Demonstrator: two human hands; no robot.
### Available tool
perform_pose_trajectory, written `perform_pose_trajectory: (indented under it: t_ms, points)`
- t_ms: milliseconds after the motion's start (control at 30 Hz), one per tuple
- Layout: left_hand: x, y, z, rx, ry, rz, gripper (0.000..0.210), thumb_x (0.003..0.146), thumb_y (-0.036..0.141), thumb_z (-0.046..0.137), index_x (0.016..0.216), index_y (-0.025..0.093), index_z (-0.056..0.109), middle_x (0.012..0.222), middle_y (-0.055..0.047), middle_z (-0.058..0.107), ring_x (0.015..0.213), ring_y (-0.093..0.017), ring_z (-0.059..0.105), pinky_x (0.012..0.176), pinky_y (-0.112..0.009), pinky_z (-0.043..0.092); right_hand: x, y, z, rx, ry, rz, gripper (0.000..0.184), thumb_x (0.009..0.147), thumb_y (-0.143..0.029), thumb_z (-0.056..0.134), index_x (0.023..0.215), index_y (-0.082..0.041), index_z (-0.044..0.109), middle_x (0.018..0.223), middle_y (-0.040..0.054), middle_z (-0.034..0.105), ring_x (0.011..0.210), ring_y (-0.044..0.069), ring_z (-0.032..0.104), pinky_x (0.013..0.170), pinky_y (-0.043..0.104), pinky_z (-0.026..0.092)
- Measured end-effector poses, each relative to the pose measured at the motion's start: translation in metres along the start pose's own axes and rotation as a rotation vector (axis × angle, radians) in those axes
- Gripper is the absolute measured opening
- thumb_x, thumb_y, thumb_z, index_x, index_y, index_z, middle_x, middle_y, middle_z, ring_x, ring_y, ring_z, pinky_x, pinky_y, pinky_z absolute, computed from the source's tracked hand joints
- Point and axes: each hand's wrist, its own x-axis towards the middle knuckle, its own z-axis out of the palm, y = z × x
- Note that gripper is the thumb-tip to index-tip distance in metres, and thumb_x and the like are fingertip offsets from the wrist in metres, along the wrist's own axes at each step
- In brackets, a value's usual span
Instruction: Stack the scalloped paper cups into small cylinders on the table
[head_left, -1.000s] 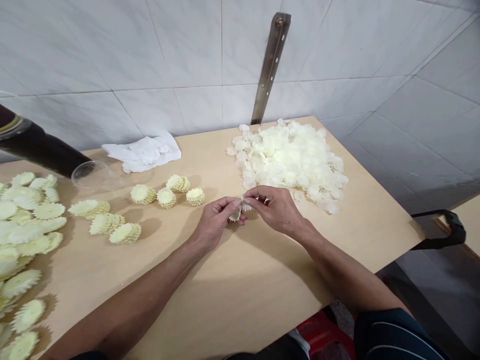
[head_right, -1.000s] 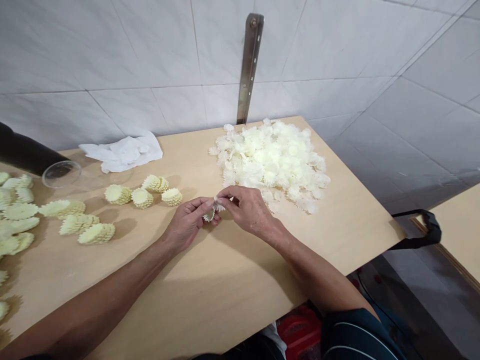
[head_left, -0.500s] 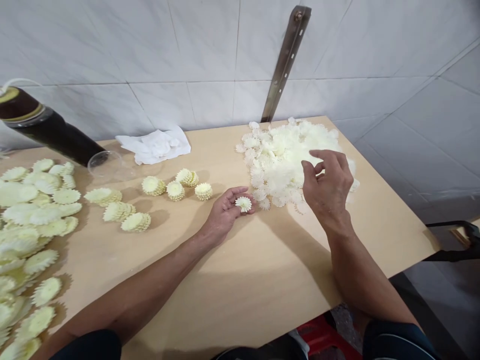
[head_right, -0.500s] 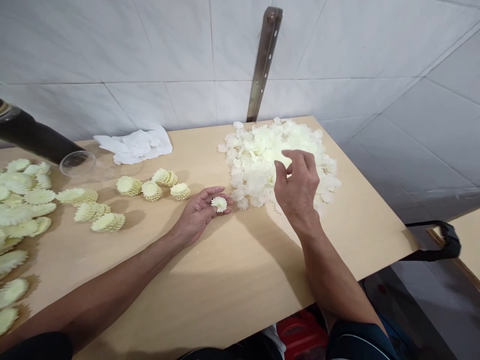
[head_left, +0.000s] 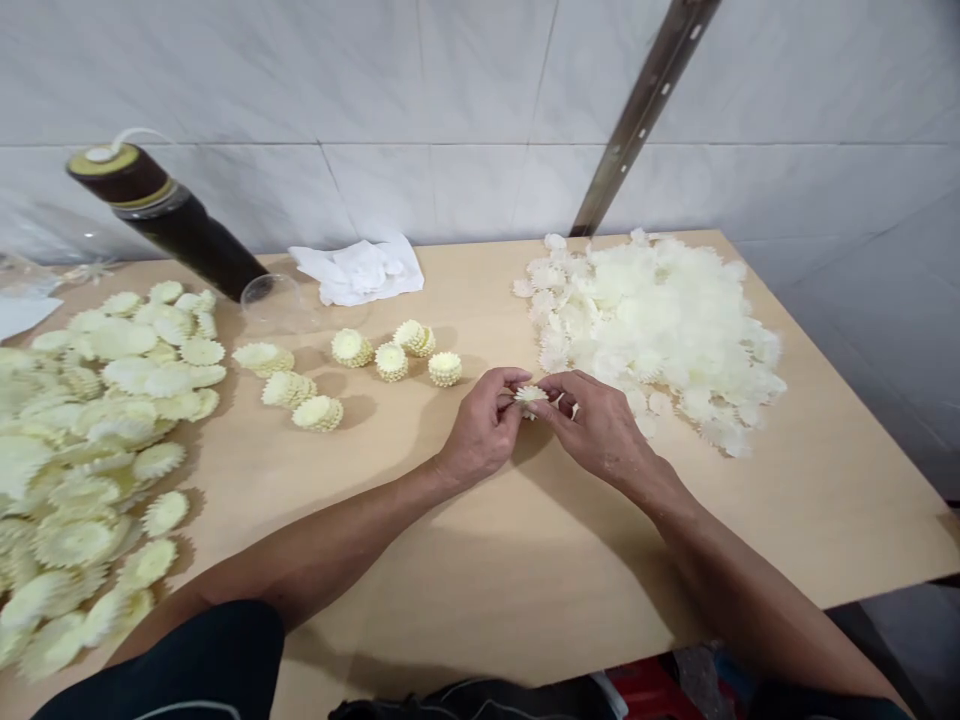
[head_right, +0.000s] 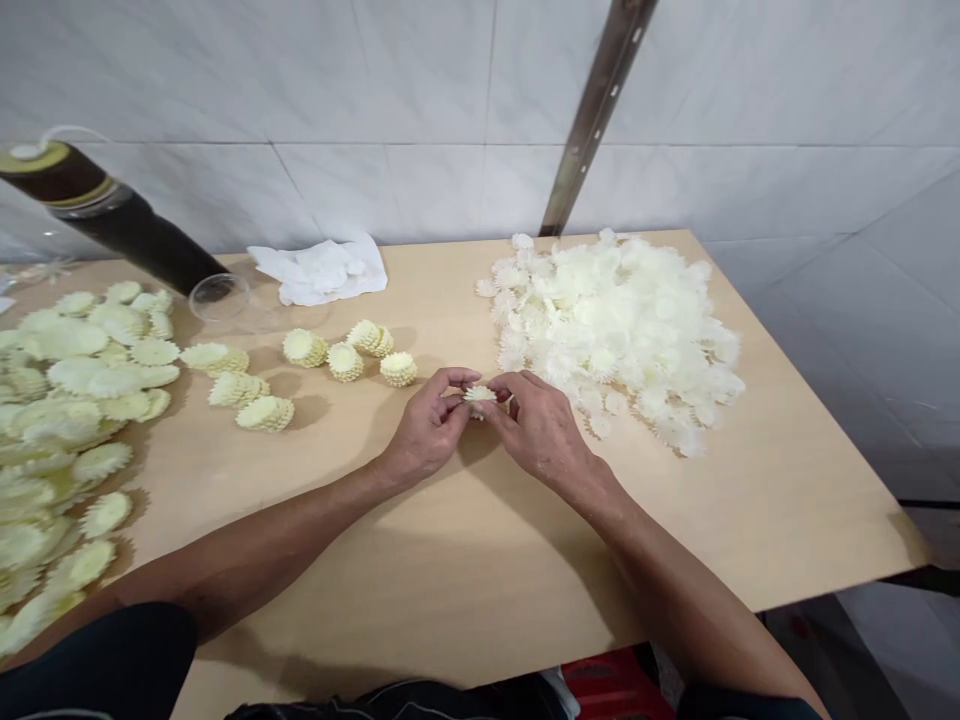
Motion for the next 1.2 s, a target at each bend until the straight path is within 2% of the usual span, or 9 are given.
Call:
perform_pose_trajectory:
  t_ms: [200,300,467,667,900,1033,1200]
  points:
    - [-0.006,0.002,0.002,0.025,-0.009,0.038,0.028,0.09,0.021,0.071,0.119,0.019,0.069,0.102,-0.007,0.067,0.087,-0.019,0.071,0.085,-0.033,0.061,-0.001,-0.004,-0.006,0.084,-0.081,0.025,0.021,0.101,-0.041,0.068,0.093,-0.024,0.078,0.078,0.0015,0.076,0.064,0.018,0.066,0.061,0.03,0.048]
    - [-0.006,0.002,0.001,0.037,-0.003,0.037,0.027,0.094,0.027,0.071,0.118,0.018,0.067,0.101,-0.008,0.069,0.083,-0.018,0.072,0.082,-0.033,0.062,-0.001,-0.002,-0.005,0.048,-0.065,0.006,0.026,0.102,-0.043,0.066,0.089,-0.024,0.077,0.074,0.0007,0.074,0.058,0.017,0.06,0.058,0.031,0.045]
    - [-0.004,-0.001,0.0,0.016,-0.039,-0.014,0.031,0.097,0.039,0.072,0.119,0.018,0.069,0.101,-0.01,0.075,0.082,-0.021,0.075,0.081,-0.036,0.063,-0.002,0.003,-0.003,0.049,-0.002,-0.01,0.025,0.104,-0.042,0.064,0.092,-0.024,0.077,0.077,0.0011,0.076,0.062,0.017,0.064,0.061,0.031,0.047]
    - [-0.005,0.005,0.0,0.007,-0.057,-0.059,0.04,0.097,0.056,0.071,0.106,0.017,0.073,0.082,-0.007,0.075,0.072,-0.02,0.074,0.072,-0.033,0.061,-0.001,-0.001,-0.005,0.031,0.008,-0.004,0.032,0.106,-0.045,0.058,0.09,-0.024,0.075,0.068,0.0008,0.07,0.056,0.018,0.06,0.059,0.032,0.044]
    - [0.004,0.003,-0.003,-0.06,-0.061,-0.068,0.048,0.091,0.062,0.075,0.097,0.015,0.072,0.07,-0.005,0.074,0.062,-0.018,0.072,0.063,-0.03,0.061,0.001,-0.004,-0.001,0.017,0.001,0.006,0.035,0.108,-0.041,0.052,0.083,-0.022,0.067,0.067,0.0012,0.066,0.057,0.017,0.056,0.061,0.031,0.04]
    - [0.01,0.0,-0.003,-0.084,-0.044,-0.054,0.052,0.086,0.065,0.08,0.092,0.014,0.071,0.073,-0.005,0.074,0.06,-0.016,0.072,0.057,-0.027,0.061,0.003,-0.004,-0.001,0.009,-0.023,0.007,0.035,0.109,-0.034,0.045,0.08,-0.022,0.061,0.069,0.0027,0.066,0.06,0.017,0.058,0.065,0.031,0.042]
    - [0.013,-0.001,-0.003,-0.101,-0.025,-0.042,0.052,0.085,0.065,0.081,0.09,0.014,0.069,0.078,-0.006,0.076,0.058,-0.015,0.071,0.055,-0.026,0.062,0.005,-0.002,-0.001,0.124,-0.047,0.093,0.032,0.109,-0.036,0.046,0.09,-0.021,0.068,0.073,0.0032,0.071,0.063,0.019,0.065,0.066,0.031,0.046]
